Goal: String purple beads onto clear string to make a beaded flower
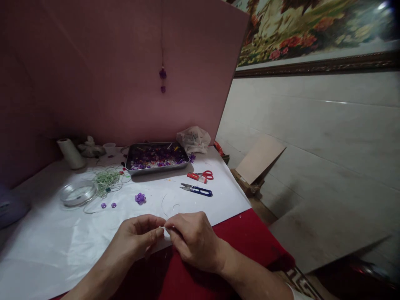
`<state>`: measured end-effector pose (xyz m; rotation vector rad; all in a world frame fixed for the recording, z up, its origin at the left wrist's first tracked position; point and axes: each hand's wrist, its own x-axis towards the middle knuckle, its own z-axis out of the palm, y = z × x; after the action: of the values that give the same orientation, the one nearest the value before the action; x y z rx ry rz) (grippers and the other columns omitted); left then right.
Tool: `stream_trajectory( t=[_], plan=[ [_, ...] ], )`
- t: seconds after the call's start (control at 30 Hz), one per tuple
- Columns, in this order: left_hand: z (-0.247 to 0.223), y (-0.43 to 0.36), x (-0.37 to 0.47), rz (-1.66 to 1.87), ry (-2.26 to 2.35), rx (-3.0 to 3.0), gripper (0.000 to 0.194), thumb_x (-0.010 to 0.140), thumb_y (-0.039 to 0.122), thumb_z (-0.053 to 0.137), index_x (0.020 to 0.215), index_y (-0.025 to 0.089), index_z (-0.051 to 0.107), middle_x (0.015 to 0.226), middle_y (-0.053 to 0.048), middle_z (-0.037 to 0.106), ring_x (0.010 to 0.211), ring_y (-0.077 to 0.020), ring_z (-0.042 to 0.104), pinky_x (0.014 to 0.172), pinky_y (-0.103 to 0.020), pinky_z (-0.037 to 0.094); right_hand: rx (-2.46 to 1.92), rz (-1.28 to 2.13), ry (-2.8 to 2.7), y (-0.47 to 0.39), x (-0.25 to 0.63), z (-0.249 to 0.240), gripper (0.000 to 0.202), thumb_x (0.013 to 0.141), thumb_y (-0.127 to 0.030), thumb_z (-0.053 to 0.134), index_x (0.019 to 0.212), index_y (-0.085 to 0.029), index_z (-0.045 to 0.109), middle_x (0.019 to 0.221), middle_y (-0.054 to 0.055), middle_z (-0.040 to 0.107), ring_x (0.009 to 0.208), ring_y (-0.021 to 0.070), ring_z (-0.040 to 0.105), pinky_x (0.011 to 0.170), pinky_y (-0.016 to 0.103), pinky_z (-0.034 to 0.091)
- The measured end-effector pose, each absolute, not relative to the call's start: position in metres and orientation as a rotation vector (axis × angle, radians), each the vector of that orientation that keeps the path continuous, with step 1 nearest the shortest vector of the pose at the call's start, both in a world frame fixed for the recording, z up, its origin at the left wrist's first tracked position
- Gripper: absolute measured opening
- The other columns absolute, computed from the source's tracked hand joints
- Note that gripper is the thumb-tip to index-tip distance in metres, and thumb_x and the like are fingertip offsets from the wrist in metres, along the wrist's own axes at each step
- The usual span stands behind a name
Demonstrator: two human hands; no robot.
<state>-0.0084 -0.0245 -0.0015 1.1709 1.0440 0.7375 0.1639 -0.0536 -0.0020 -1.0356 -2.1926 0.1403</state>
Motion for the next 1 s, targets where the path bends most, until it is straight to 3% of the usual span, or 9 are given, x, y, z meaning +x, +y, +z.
stream_trajectory(
  t=[0.17,0.47,0.6,0.7,0.9,1.0],
  plan=[
    [0.005,-0.028,-0.007,0.664,0.998,1.114,0.025,0.068,0.037,0.070,0.063,0.014,0.062,0.041,0.005,0.046,0.035,-0.0045,0.031,0.036,-0.019,0.018,-1.046,-0.032,-2.251,-0.052,0.166,-0.003,0.014,0.082,-0.012,0.045,0.089,-0.014,0.057,0.072,0.003,0.064,0.064,0.0161,0.058,0.060,0.026,0.040],
    [0.009,-0.031,-0.007,0.671,0.866,1.037,0.017,0.067,0.029,0.070,0.071,0.013,0.066,0.044,0.007,0.036,0.043,-0.0048,0.022,0.043,-0.021,0.011,-1.052,-0.033,-2.195,-0.053,0.168,0.000,0.016,0.085,-0.013,0.041,0.086,-0.014,0.057,0.067,0.003,0.062,0.061,0.0146,0.058,0.057,0.025,0.039],
    [0.009,-0.031,-0.005,0.680,0.876,1.029,0.012,0.071,0.023,0.062,0.073,0.012,0.068,0.045,0.006,0.039,0.042,-0.0054,0.023,0.043,-0.022,0.013,-1.056,-0.008,-2.178,-0.053,0.170,0.001,0.015,0.085,-0.013,0.042,0.088,-0.015,0.056,0.069,0.003,0.063,0.061,0.0143,0.058,0.057,0.025,0.040],
    [0.010,-0.031,-0.004,0.673,0.899,1.015,0.017,0.071,0.028,0.064,0.069,0.012,0.067,0.045,0.005,0.040,0.042,-0.0051,0.023,0.042,-0.022,0.012,-1.069,0.001,-2.182,-0.053,0.170,0.001,0.015,0.085,-0.014,0.042,0.088,-0.016,0.056,0.068,0.003,0.062,0.061,0.0144,0.057,0.057,0.025,0.040],
    [0.016,-0.032,-0.002,0.746,1.005,0.945,0.029,0.059,0.038,0.076,0.058,0.013,0.062,0.043,0.005,0.042,0.040,-0.0038,0.026,0.041,-0.020,0.012,-1.038,0.026,-2.110,-0.054,0.169,0.002,0.016,0.088,-0.015,0.042,0.099,-0.014,0.053,0.077,0.005,0.065,0.067,0.0152,0.059,0.062,0.025,0.042],
    [0.017,-0.031,-0.004,0.789,1.026,0.900,0.027,0.060,0.037,0.076,0.059,0.013,0.064,0.048,0.004,0.048,0.041,-0.0036,0.029,0.041,-0.019,0.016,-1.028,0.030,-2.099,-0.055,0.168,0.004,0.010,0.087,-0.018,0.045,0.089,-0.014,0.054,0.072,0.005,0.062,0.063,0.0146,0.057,0.059,0.025,0.040]
  ],
)
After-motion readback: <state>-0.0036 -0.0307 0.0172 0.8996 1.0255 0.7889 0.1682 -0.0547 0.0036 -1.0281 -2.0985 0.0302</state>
